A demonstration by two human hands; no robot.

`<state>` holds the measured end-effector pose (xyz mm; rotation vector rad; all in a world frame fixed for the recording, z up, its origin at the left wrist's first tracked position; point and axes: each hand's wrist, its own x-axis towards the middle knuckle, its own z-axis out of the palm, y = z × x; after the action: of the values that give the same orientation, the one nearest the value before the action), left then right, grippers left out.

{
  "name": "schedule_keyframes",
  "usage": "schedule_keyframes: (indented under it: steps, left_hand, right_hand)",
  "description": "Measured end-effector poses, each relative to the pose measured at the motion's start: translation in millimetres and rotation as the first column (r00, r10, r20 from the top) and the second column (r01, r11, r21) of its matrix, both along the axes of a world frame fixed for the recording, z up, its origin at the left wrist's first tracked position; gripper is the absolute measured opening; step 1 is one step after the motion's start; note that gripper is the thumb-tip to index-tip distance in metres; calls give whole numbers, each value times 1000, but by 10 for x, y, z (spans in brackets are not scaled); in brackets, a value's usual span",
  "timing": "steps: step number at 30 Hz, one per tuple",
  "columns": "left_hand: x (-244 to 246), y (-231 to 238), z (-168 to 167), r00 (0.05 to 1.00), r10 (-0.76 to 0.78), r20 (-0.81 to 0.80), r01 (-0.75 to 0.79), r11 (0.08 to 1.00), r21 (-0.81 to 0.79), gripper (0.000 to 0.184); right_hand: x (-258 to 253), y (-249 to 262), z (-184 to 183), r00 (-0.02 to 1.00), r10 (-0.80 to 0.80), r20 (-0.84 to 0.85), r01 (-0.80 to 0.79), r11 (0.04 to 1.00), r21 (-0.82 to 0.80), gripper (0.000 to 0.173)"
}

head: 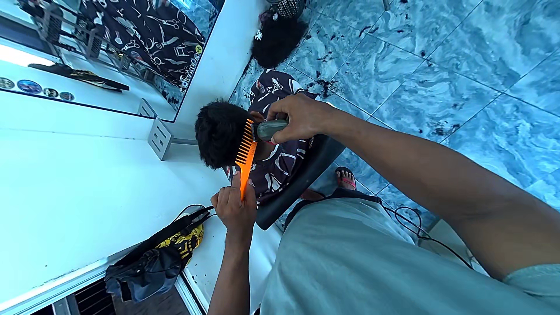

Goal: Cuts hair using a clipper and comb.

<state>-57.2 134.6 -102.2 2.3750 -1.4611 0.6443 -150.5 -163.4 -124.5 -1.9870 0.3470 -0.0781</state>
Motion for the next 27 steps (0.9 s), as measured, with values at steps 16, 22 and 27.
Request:
schedule_keyframes:
  steps: [16,22,27]
  left_hand:
    - [102,253,-83,935,-49,-351,56,998,10,32]
    - [170,161,44,972,-39,-232,2,987,-159,34]
    - [176,162,59,987,-67,-149,45,988,-145,33]
  right_hand:
    - [-102,-123,128,995,-3,-95,-8,994,-113,44]
    - [2,-114,449,994,26,-107,-48,977,-207,41]
    - [31,-82,596,992,30,-122,-66,950,-305,40]
